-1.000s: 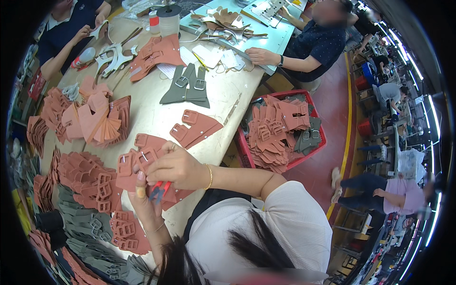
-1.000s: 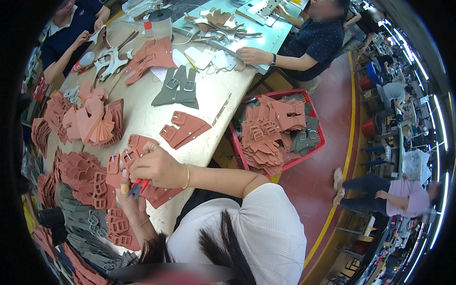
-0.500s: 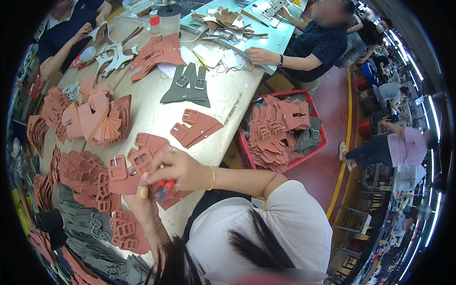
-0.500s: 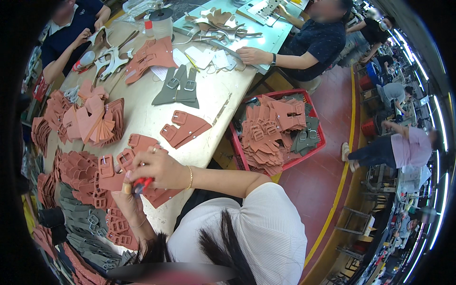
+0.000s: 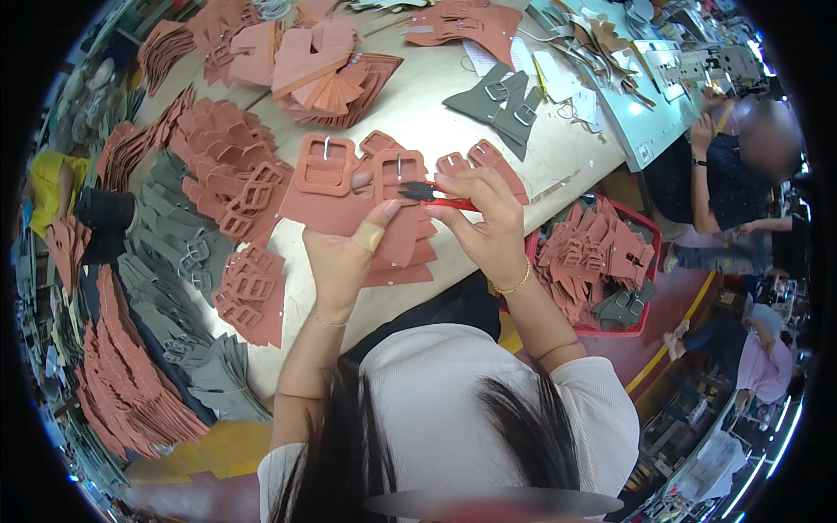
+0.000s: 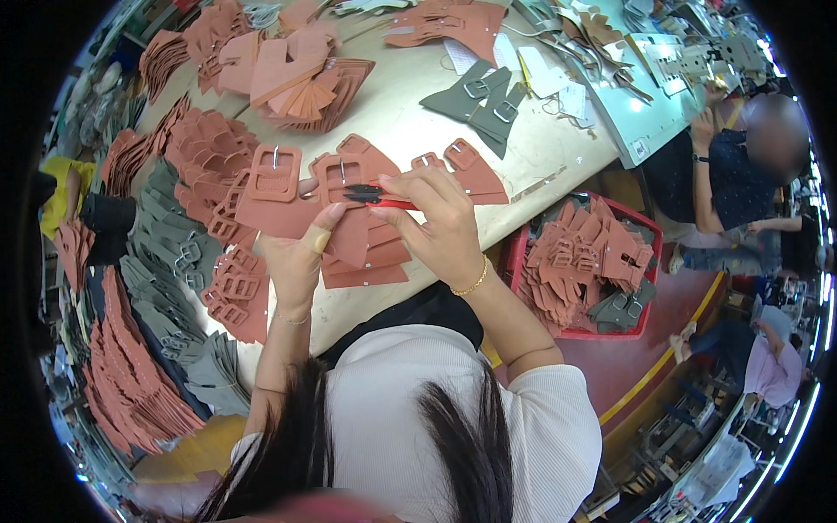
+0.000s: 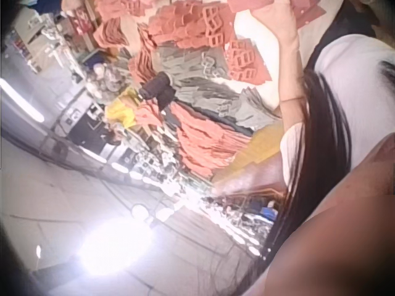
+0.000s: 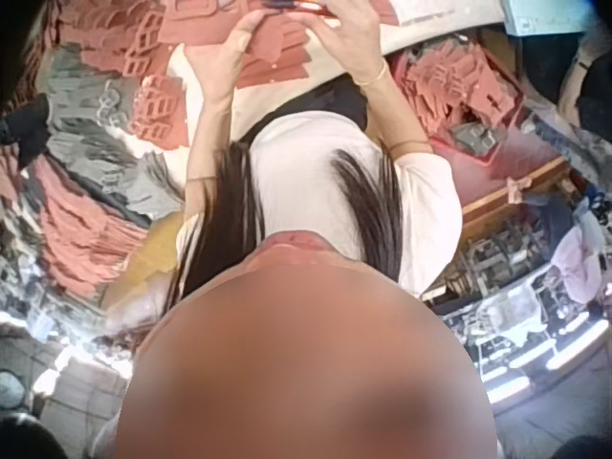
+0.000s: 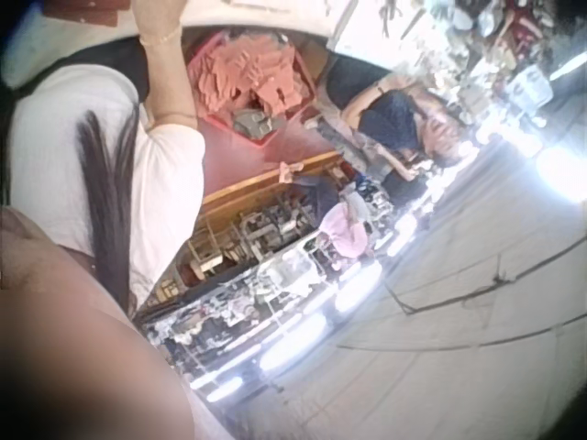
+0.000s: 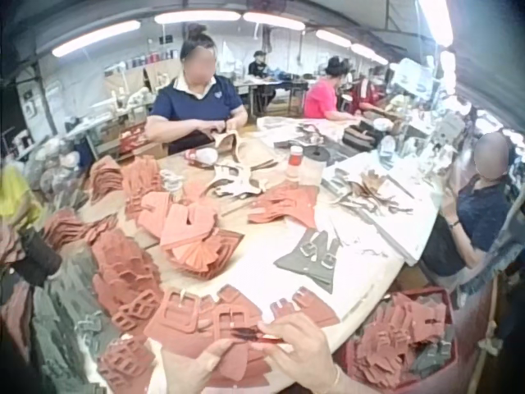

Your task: The person uses a red utility knife to trim the edges of stacked reddish-brown leather pieces with buckle cutouts. They repeatedly pick up a stack, trim along the edges, and place the trimmed pieces back on the table. The person also briefly places trimmed pieces into a red basket.

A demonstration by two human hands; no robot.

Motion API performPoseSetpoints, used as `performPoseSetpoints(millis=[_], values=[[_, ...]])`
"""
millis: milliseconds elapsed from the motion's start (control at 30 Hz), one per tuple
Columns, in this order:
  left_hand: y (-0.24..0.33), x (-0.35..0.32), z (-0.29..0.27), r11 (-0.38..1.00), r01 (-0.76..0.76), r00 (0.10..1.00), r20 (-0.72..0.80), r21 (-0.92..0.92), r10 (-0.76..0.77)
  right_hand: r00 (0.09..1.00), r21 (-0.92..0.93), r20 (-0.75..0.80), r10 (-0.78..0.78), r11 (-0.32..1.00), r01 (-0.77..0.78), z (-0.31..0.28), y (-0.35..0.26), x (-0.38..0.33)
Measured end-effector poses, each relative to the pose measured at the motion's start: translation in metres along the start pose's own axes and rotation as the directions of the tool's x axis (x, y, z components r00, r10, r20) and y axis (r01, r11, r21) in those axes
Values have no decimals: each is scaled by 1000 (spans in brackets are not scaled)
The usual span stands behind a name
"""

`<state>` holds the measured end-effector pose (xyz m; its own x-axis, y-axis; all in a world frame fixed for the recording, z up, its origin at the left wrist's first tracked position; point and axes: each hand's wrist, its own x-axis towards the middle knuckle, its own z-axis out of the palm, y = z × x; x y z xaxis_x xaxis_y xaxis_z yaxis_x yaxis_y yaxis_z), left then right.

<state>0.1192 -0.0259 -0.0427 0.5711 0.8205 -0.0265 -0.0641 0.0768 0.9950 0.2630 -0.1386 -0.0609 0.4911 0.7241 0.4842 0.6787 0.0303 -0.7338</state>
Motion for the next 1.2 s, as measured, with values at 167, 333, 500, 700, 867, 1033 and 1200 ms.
performPoseSetpoints(millis=[167,333,500,700,867,1033,1200], values=[[-2,0,1,998,-64,998,-11,-17,63,1000,-32,-9,-28,999,28,3,-3,1],[-5,0,3,993,-116,993,-34,35,117,999,-28,-15,-42,999,41,2,-4,1],[-3,-2,3,997,-72,997,-4,36,72,997,-18,-35,-69,998,68,5,-3,2],[-6,-2,7,998,-48,999,-20,-29,47,1000,-18,-15,-24,1000,24,7,-1,-1],[-6,-1,8,998,-23,1000,-2,-56,23,999,-20,-36,-22,1000,22,9,0,-2],[-14,-3,6,996,-57,998,-27,76,59,998,-40,-63,-2,999,-1,13,4,-5],[-21,3,-2,985,-22,999,28,170,17,995,86,-95,39,996,-31,16,9,-4]])
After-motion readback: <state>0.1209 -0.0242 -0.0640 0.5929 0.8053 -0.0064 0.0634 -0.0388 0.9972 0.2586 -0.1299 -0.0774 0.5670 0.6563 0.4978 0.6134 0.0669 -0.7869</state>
